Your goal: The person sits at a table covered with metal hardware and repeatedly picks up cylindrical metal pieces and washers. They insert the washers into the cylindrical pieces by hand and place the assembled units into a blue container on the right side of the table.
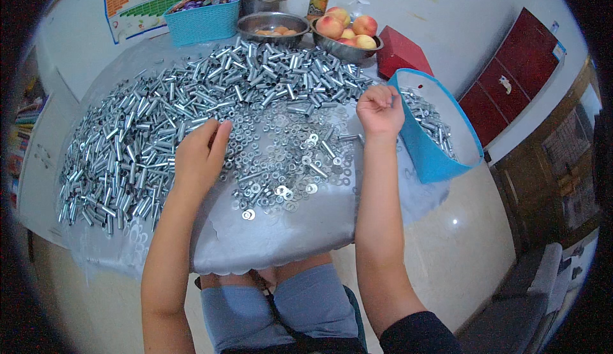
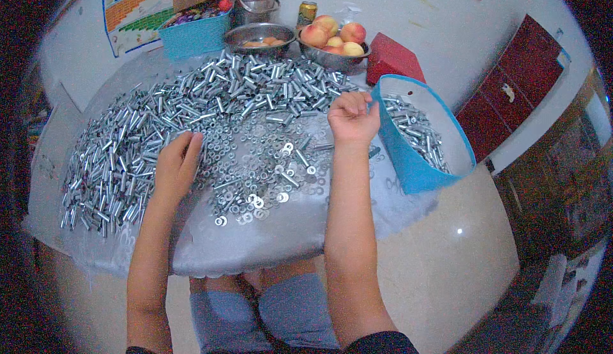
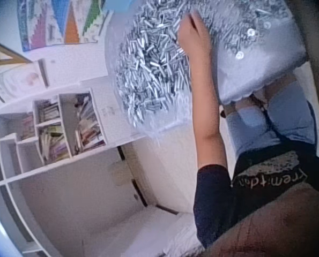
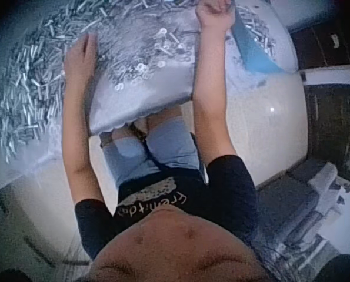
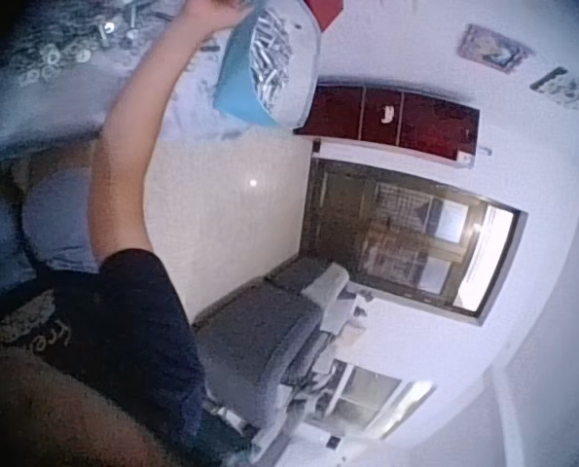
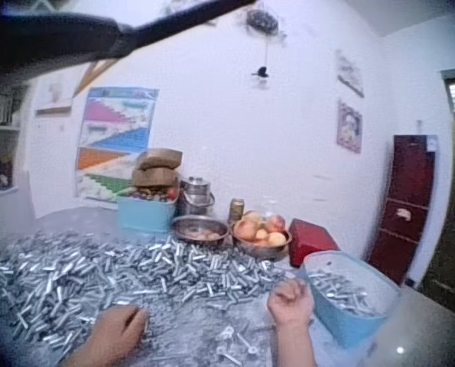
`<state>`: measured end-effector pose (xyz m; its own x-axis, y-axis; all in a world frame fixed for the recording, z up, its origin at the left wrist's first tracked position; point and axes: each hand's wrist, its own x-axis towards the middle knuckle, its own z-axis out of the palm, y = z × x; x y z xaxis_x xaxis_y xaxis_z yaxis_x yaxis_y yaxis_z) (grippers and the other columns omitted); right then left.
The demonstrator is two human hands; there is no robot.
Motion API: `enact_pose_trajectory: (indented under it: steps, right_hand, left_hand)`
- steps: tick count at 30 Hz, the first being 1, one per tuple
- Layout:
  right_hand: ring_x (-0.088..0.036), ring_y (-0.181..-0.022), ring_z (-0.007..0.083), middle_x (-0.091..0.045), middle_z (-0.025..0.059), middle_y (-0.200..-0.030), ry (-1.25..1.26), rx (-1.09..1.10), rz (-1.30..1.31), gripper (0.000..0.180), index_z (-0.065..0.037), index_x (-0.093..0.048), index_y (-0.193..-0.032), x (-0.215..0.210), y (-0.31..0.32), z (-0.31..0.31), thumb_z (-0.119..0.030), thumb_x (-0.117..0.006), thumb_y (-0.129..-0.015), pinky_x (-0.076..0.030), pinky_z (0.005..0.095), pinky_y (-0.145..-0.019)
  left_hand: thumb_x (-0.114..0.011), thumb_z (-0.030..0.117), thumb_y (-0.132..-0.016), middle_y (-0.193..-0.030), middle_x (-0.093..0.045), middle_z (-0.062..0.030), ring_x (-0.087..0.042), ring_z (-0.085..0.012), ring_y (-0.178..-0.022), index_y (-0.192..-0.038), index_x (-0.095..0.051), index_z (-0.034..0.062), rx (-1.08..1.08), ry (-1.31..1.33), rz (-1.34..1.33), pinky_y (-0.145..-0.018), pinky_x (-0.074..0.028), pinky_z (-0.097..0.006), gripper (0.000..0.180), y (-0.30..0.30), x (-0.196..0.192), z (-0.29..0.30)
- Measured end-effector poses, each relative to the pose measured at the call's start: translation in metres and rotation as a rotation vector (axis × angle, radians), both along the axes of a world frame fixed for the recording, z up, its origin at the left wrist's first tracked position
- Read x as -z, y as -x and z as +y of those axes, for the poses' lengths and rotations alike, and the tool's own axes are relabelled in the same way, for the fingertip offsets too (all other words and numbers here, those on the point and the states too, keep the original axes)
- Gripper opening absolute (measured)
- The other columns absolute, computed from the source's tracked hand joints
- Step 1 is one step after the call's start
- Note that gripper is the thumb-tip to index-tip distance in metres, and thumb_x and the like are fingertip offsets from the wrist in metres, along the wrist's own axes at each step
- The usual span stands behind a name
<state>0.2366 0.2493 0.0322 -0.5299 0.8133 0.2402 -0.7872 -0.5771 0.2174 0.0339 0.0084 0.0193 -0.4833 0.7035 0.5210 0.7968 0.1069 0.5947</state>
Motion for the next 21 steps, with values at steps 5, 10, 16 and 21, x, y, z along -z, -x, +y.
enact_pose_trajectory:
  steps: [5, 10, 16, 21]
  right_hand:
    - [-0.029, -0.042, 0.0105, -0.031, -0.0027, -0.048, -0.058, -0.182, -0.237, 0.026, -0.011, -0.041, -0.057, 0.013, 0.023, -0.004, -0.017, -0.043, -0.082, -0.028, 0.0227, -0.039]
    - [-0.028, -0.043, 0.0103, -0.030, -0.0031, -0.049, -0.069, -0.304, -0.479, 0.028, -0.012, -0.040, -0.058, 0.010, 0.044, -0.026, -0.020, -0.045, -0.084, -0.026, 0.0225, -0.040]
    - [-0.027, -0.043, 0.0096, -0.030, -0.0044, -0.051, -0.168, -0.317, -0.655, 0.028, -0.013, -0.041, -0.062, 0.007, 0.054, -0.042, -0.024, -0.044, -0.088, -0.024, 0.0231, -0.041]
    - [-0.027, -0.044, 0.0096, -0.029, -0.0044, -0.051, -0.194, -0.299, -0.688, 0.028, -0.012, -0.041, -0.063, 0.008, 0.058, -0.045, -0.025, -0.044, -0.088, -0.024, 0.0234, -0.041]
  left_hand:
    - [-0.063, 0.019, -0.077, -0.067, -0.054, -0.0089, -0.051, -0.0191, -0.058, -0.074, -0.059, 0.0005, 0.143, 0.088, 0.073, -0.055, -0.040, -0.030, 0.019, 0.009, -0.001, -0.006]
    - [-0.067, 0.016, -0.069, -0.072, -0.056, -0.0073, -0.055, -0.0202, -0.066, -0.079, -0.067, 0.0070, 0.261, 0.256, 0.116, -0.059, -0.044, -0.031, 0.013, 0.008, -0.013, -0.016]
    - [-0.067, 0.018, -0.068, -0.074, -0.057, -0.0071, -0.056, -0.0224, -0.071, -0.075, -0.066, 0.0071, 0.325, 0.329, 0.181, -0.064, -0.044, -0.033, 0.013, 0.008, -0.009, -0.016]
    - [-0.066, 0.016, -0.070, -0.075, -0.057, -0.0076, -0.055, -0.0240, -0.074, -0.074, -0.065, 0.0065, 0.356, 0.306, 0.191, -0.067, -0.044, -0.034, 0.011, 0.009, -0.004, -0.015]
